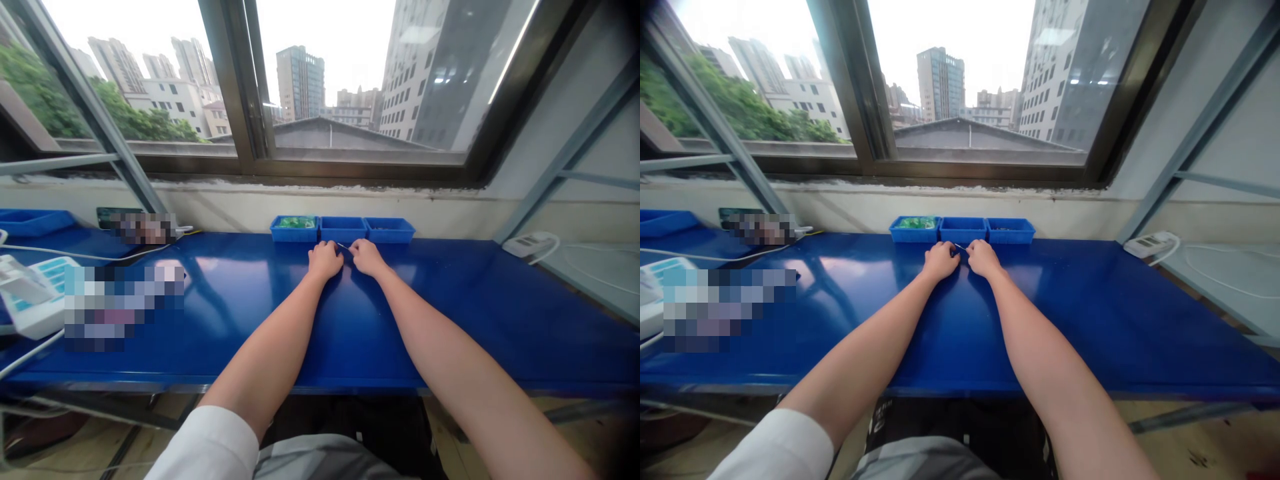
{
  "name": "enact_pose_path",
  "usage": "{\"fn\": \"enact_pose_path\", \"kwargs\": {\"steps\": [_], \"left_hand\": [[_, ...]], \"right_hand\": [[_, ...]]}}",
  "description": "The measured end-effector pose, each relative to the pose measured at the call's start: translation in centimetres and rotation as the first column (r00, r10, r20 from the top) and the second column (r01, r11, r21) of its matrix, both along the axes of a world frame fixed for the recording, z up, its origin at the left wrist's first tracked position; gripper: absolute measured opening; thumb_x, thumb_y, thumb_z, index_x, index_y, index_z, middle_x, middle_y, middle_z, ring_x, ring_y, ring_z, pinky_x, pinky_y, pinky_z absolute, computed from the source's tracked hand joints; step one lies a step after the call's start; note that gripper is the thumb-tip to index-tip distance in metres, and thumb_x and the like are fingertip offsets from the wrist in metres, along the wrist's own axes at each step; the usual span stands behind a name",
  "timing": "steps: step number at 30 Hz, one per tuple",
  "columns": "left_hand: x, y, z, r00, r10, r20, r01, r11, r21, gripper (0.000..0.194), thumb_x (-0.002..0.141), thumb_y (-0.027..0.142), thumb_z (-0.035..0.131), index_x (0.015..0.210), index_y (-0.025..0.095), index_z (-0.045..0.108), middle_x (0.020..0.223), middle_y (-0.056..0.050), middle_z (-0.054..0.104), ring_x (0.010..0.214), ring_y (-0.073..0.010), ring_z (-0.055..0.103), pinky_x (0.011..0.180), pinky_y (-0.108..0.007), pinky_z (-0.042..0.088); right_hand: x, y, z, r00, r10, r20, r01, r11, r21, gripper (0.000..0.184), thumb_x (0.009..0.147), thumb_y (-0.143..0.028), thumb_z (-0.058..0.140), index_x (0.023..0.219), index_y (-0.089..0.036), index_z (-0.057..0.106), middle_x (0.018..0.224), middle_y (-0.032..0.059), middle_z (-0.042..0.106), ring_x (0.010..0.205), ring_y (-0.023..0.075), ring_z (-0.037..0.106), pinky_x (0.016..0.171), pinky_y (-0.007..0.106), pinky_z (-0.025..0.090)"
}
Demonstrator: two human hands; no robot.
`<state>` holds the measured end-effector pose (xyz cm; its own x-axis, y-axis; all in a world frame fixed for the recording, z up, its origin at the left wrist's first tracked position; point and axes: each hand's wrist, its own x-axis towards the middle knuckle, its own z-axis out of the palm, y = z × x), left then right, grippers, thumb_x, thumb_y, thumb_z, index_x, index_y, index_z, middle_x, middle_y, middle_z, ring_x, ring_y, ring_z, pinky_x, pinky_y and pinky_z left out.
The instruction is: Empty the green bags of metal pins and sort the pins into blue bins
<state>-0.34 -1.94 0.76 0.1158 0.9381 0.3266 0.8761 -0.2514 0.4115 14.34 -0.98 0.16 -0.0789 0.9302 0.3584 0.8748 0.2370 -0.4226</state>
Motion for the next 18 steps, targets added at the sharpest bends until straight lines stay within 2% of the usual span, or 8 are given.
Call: {"fn": "enact_pose_path", "kwargs": {"steps": [3,8,11,13,18], "left_hand": [[0.0,0.0,0.1,0.997,-0.006,0.071,0.004,1.0,0.031,0.037,0.08,0.033,0.052,0.115,0.02,0.056,0.116,-0.011,0.059,0.11,-0.0278,0.053,0.092,-0.043,0.038],[0.2,-0.4,0.6,0.995,-0.054,0.08,0.052,0.998,0.033,0.026,0.084,0.04,0.049,0.096,0.022,0.062,0.109,-0.008,0.062,0.11,-0.0262,0.053,0.093,-0.042,0.036],[0.2,-0.4,0.8,0.996,-0.019,0.084,0.018,1.0,0.016,0.033,0.092,0.038,0.034,0.09,0.021,0.062,0.104,-0.009,0.063,0.107,-0.0252,0.054,0.091,-0.042,0.036],[0.2,-0.4,0.9,0.997,0.011,0.071,-0.011,1.0,0.013,0.037,0.095,0.033,0.026,0.089,0.02,0.061,0.103,-0.009,0.063,0.106,-0.0249,0.054,0.089,-0.041,0.036],[0.2,-0.1,0.9,0.996,0.033,0.085,-0.032,0.999,-0.014,0.033,0.095,0.032,0.028,0.09,0.02,0.058,0.106,-0.01,0.062,0.106,-0.0246,0.055,0.089,-0.04,0.036]], "right_hand": [[-0.2,-0.1,0.1,0.996,0.085,-0.011,-0.085,0.996,0.035,0.018,0.087,-0.021,0.045,0.085,-0.016,0.063,0.093,0.0089,0.063,0.088,0.0173,0.057,0.081,0.028,0.043],[-0.3,-0.4,0.3,0.992,0.122,-0.022,-0.121,0.991,0.051,0.018,0.086,-0.016,0.043,0.084,-0.016,0.061,0.089,0.0077,0.062,0.086,0.017,0.056,0.08,0.028,0.043],[-0.4,-0.7,0.5,0.99,0.129,-0.055,-0.126,0.991,0.054,0.016,0.086,-0.018,0.044,0.084,-0.016,0.06,0.087,0.0074,0.064,0.083,0.0171,0.057,0.076,0.028,0.043],[-0.5,-0.9,0.7,0.986,0.132,-0.1,-0.128,0.991,0.045,0.016,0.086,-0.02,0.045,0.084,-0.017,0.06,0.083,0.0059,0.065,0.078,0.0164,0.058,0.072,0.027,0.043],[-0.4,-0.9,0.9,0.927,0.172,-0.333,-0.181,0.984,0.005,0.012,0.083,-0.019,0.049,0.081,-0.018,0.06,0.074,0.0029,0.067,0.065,0.0138,0.059,0.066,0.026,0.044]]}}
